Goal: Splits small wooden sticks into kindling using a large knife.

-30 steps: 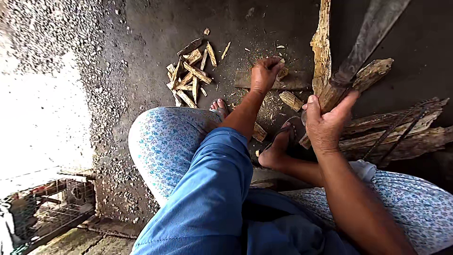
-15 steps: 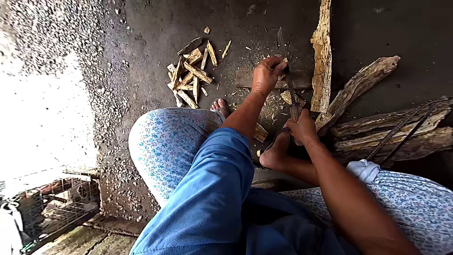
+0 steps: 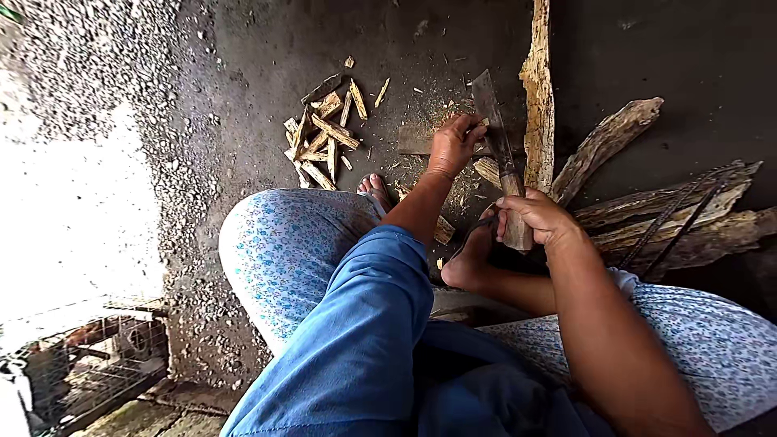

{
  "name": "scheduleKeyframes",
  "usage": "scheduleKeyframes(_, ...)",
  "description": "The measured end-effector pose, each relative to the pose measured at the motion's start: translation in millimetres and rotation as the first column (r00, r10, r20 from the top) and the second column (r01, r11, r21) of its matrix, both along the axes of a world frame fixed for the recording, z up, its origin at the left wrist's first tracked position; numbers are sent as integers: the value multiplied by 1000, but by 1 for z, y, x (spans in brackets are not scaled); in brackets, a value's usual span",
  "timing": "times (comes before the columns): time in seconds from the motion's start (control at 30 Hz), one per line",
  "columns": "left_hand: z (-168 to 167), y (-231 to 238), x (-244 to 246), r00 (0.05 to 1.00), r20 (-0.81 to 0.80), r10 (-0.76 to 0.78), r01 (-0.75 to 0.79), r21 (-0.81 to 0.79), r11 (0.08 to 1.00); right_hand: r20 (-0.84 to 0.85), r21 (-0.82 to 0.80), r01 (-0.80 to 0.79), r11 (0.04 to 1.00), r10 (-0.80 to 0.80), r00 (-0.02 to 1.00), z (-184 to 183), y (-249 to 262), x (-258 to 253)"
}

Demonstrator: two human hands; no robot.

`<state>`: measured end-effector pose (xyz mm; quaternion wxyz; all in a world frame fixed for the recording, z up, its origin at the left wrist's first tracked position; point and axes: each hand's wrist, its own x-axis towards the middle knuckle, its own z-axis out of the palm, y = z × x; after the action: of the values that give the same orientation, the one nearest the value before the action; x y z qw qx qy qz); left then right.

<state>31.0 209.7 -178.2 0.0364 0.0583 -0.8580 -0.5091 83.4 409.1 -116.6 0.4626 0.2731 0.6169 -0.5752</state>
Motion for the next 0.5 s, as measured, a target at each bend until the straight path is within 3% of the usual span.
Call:
scheduleKeyframes(0.07, 0, 2, -1, 1000, 7, -5, 5, 14, 1000, -32, 9, 48, 999, -47, 998, -2, -4, 8)
scheduleKeyframes(0.1, 0, 2, -3, 999, 35, 2, -3, 35, 999, -102, 84, 5, 996, 3, 995, -7, -9, 13)
scheduleKeyframes(0.17, 4, -3, -8, 992, 115, 48, -57, 76, 995, -243, 345, -152, 926, 244, 939, -17, -17, 22)
scheduleKeyframes(0.23, 6, -14, -13, 978, 193, 73, -92, 89, 992, -350, 523, -178, 834, 399, 847, -9, -21, 22)
scheduleKeyframes(0.33, 7, -23, -14, 977, 203, 69, -93, 111, 990, -619, 540, 13, 842, 386, 684, 30, -29, 9)
scheduleKeyframes(0.4, 5, -22, -14, 980, 185, 75, -96, 112, 989, -797, 469, 203, 860, 313, 516, 52, -34, -3)
scheduleKeyframes(0.47, 4, -18, -15, 983, 170, 71, -88, 97, 991, -891, 387, 328, 862, 257, 376, 58, -38, -10)
scheduleKeyframes(0.5, 5, -17, -16, 984, 167, 67, -83, 88, 993, -890, 400, 345, 849, 270, 369, 50, -40, -7)
